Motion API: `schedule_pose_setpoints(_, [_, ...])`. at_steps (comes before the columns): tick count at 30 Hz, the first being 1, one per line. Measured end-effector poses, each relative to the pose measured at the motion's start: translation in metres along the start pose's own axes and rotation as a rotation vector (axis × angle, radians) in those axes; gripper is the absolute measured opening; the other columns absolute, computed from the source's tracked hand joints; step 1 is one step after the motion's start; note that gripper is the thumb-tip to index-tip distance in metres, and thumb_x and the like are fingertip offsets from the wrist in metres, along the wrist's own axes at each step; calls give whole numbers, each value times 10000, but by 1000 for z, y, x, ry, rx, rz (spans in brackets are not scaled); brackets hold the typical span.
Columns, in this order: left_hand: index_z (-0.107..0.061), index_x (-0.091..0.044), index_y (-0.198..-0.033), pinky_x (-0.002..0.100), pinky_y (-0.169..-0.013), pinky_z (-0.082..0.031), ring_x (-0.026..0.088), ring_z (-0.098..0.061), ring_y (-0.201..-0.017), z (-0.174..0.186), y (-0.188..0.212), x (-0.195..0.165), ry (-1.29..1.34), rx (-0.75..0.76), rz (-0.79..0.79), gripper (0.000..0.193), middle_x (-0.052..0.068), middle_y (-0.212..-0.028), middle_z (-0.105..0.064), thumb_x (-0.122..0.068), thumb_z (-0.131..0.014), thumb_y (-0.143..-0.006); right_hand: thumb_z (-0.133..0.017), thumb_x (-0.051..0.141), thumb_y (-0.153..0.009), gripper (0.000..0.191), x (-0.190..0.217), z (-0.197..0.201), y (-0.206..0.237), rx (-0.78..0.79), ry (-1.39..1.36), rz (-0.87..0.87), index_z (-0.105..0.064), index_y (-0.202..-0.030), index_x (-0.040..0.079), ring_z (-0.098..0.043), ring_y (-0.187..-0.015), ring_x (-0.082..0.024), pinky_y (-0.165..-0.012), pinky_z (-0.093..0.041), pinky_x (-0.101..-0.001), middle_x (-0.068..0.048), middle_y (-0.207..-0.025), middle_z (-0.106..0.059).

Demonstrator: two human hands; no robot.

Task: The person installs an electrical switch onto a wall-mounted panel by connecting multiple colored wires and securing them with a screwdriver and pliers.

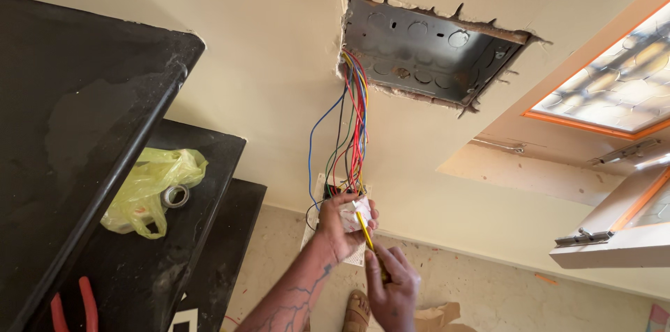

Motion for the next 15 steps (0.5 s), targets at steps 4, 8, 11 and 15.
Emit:
schedule_pose_setpoints(4, [-664,-72,-899,352,-501,-536,235,-633,-592,-6,11,-29,-568,-55,62,270,109,-765,-688,-326,-577,-872,-754,148,-871,176,-12,23,-22,121,41,219,-791,-983,17,-526,-476,-95,-429,-394,-316,-30,-629,-609])
schedule_pose_setpoints(8, [-686,42,-966,340,-486,-516,254,-654,-597,-7,24,-36,-675,375,311,373,156,-810,-700,-325,-625,-934,-744,154,-892,173,-22,38,-39,379,26,405,-761,-953,-7,-580,-524,-98,-464,-459,-322,-55,-692,-633])
schedule_pose_setpoints(11, [-694,21,-1016,300,-493,-525,238,-668,-625,-8,27,-19,-481,397,474,358,144,-825,-708,-322,-606,-959,-710,183,-923,177,-34,37,-50,484,-8,337,-766,-903,16,-616,-488,-80,-426,-472,-301,-15,-655,-656])
schedule_pose_setpoints(15, [-656,-26,-981,327,-633,-581,244,-703,-773,-8,22,9,-95,81,188,304,115,-867,-699,-311,-558,-942,-597,227,-1016,255,-40,30,-56,272,-230,-17,-721,-962,12,-494,-508,-92,-461,-414,-295,-32,-601,-588])
Point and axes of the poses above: each hand's wrist, its own y-axis away from the middle knuckle, its own z-axis out of the back of the hand, x = y × z, the point moved 2 cm from there along -y, towards the middle knuckle
